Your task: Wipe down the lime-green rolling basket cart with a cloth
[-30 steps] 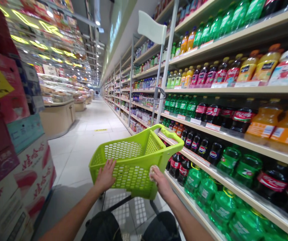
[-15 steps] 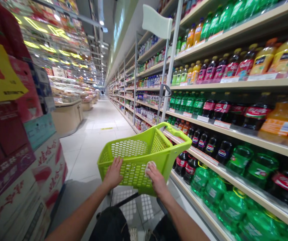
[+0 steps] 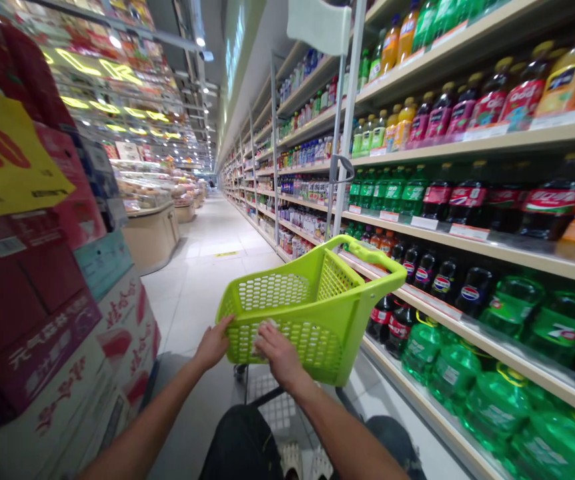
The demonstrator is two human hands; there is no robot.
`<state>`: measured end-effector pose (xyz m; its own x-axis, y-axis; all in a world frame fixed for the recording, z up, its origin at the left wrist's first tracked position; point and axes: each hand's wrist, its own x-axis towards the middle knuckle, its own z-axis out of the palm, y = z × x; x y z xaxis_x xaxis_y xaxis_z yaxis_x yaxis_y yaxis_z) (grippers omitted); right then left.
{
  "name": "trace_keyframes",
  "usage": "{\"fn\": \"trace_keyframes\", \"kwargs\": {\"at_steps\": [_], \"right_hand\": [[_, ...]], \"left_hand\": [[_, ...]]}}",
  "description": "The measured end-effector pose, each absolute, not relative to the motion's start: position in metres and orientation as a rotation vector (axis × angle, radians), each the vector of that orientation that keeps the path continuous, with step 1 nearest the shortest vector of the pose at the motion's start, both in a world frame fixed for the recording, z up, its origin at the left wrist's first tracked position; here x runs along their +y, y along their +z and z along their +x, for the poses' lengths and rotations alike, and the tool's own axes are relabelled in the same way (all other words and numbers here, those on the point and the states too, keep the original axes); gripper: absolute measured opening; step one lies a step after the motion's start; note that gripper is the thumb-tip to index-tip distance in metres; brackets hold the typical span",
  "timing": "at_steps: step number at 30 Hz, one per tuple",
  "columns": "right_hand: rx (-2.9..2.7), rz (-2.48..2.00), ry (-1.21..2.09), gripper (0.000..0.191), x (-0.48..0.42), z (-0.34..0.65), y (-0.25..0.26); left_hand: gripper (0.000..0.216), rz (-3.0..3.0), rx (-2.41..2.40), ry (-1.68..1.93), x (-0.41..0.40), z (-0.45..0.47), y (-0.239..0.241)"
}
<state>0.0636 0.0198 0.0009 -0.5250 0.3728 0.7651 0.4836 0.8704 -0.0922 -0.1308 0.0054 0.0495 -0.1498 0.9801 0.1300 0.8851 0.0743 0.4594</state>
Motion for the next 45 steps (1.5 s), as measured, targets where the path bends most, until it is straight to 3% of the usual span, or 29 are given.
{"fn": "trace_keyframes", "kwargs": {"at_steps": [4, 9, 12, 17, 22, 25, 31, 38, 45], "right_hand": [[-2.162, -0.521, -0.234, 0.024, 0.034, 0.003, 0.032], [-2.535, -0.542, -0.2, 0.015, 0.028, -0.004, -0.018], [-2.493, -0.538, -0.172, 0.017, 0.02, 0.021, -0.029], [-2.166, -0.612, -0.214, 0.027, 0.034, 0.046, 0.005], [-2.321, -0.702, -0.255, 0.016, 0.034, 0.061, -0.024], [-2.376, -0.711, -0.226, 0.015, 0.025, 0.071, -0.035], [-2.128, -0.715, -0.25, 0.026, 0.043, 0.08, 0.007], [-2.375, -0.755, -0.187, 0.015, 0.024, 0.112, -0.037], [-2.137, -0.722, -0.317, 0.025, 0.044, 0.111, 0.012]], "left_hand": [[0.069, 1.528, 1.77, 1.088, 0.015, -0.145, 0.048], [0.077, 1.385, 1.69, 1.22, 0.015, -0.148, 0.044], [0.074, 1.456, 1.76, 1.149, 0.013, -0.146, 0.046], [0.069, 1.663, 2.02, 0.826, 0.013, -0.131, 0.06], [0.065, 1.976, 2.17, 0.537, 0.008, -0.1, 0.066], [0.067, 2.037, 2.182, 0.484, 0.005, -0.092, 0.063], [0.067, 2.228, 2.15, 0.374, 0.009, -0.077, 0.062], [0.072, 2.217, 2.159, 0.331, 0.008, -0.068, 0.057], [0.067, 2.231, 2.266, 0.284, 0.009, -0.063, 0.058]]}}
